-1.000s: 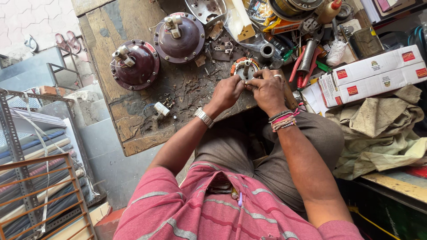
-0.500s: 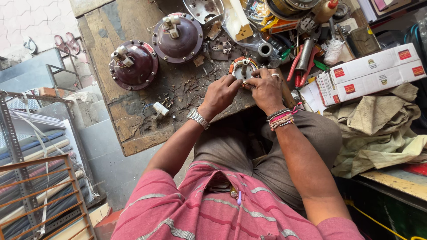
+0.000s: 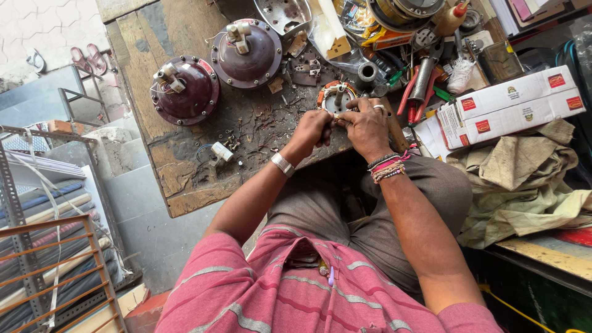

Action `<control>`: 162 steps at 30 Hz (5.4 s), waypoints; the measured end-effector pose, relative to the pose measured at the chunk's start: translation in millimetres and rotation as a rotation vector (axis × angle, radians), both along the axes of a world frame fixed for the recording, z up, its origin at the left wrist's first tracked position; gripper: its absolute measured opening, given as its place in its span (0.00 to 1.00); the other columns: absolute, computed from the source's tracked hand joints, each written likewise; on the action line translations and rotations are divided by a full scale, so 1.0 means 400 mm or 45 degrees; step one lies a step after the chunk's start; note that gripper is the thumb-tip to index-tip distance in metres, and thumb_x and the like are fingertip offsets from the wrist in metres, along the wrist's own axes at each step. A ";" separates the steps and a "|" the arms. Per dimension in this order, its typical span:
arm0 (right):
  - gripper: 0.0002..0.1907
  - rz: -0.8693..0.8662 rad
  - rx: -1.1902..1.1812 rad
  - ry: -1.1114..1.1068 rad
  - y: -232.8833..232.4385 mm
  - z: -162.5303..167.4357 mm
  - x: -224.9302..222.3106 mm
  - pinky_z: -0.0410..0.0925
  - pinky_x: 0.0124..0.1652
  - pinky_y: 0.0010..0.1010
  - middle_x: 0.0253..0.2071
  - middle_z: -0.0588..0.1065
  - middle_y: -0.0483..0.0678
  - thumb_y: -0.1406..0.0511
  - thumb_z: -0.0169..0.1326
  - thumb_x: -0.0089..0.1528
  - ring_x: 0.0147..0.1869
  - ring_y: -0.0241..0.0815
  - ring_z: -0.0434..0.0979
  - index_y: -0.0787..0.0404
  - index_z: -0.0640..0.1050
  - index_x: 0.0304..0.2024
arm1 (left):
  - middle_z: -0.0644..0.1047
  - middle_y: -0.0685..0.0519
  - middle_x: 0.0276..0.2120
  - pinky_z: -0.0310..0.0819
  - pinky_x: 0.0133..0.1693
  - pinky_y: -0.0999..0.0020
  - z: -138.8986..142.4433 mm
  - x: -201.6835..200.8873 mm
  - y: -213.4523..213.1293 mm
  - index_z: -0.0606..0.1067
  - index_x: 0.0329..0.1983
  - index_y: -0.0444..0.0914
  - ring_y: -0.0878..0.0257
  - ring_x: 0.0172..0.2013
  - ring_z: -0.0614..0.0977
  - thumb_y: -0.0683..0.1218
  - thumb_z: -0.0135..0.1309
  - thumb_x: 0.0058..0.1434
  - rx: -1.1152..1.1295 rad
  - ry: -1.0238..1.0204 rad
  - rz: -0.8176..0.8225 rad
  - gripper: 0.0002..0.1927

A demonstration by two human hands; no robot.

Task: The person disassembles a small electrical component, removes a central metal piece using a hammer, and then reassembles the component by hand.

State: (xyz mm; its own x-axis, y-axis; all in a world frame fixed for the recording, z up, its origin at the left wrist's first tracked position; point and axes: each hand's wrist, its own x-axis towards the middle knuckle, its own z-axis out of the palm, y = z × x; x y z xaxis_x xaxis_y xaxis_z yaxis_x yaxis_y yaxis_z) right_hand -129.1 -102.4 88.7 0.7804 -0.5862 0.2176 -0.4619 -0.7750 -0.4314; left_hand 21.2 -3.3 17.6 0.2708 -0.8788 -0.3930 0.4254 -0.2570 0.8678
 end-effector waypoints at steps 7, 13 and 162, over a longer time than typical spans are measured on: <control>0.05 -0.030 0.005 -0.004 -0.005 0.002 -0.006 0.62 0.57 0.44 0.49 0.76 0.40 0.60 0.66 0.58 0.58 0.49 0.68 0.48 0.87 0.37 | 0.78 0.51 0.25 0.73 0.28 0.66 0.091 -0.018 0.028 0.76 0.41 0.37 0.60 0.23 0.82 0.53 0.48 0.72 -0.042 -1.209 0.147 0.15; 0.07 -0.036 0.044 0.026 -0.006 0.009 -0.002 0.62 0.57 0.44 0.49 0.76 0.41 0.59 0.65 0.58 0.58 0.50 0.68 0.49 0.87 0.38 | 0.77 0.50 0.40 0.78 0.35 0.63 0.136 -0.009 0.063 0.76 0.52 0.38 0.56 0.38 0.81 0.41 0.59 0.62 -0.527 -1.937 0.017 0.15; 0.12 0.058 0.610 -0.109 -0.046 -0.055 -0.025 0.71 0.48 0.37 0.37 0.82 0.42 0.59 0.69 0.56 0.44 0.43 0.77 0.52 0.86 0.41 | 0.80 0.54 0.35 0.77 0.36 0.72 0.075 -0.017 0.020 0.82 0.42 0.37 0.69 0.33 0.82 0.42 0.63 0.64 -0.350 -1.101 0.082 0.05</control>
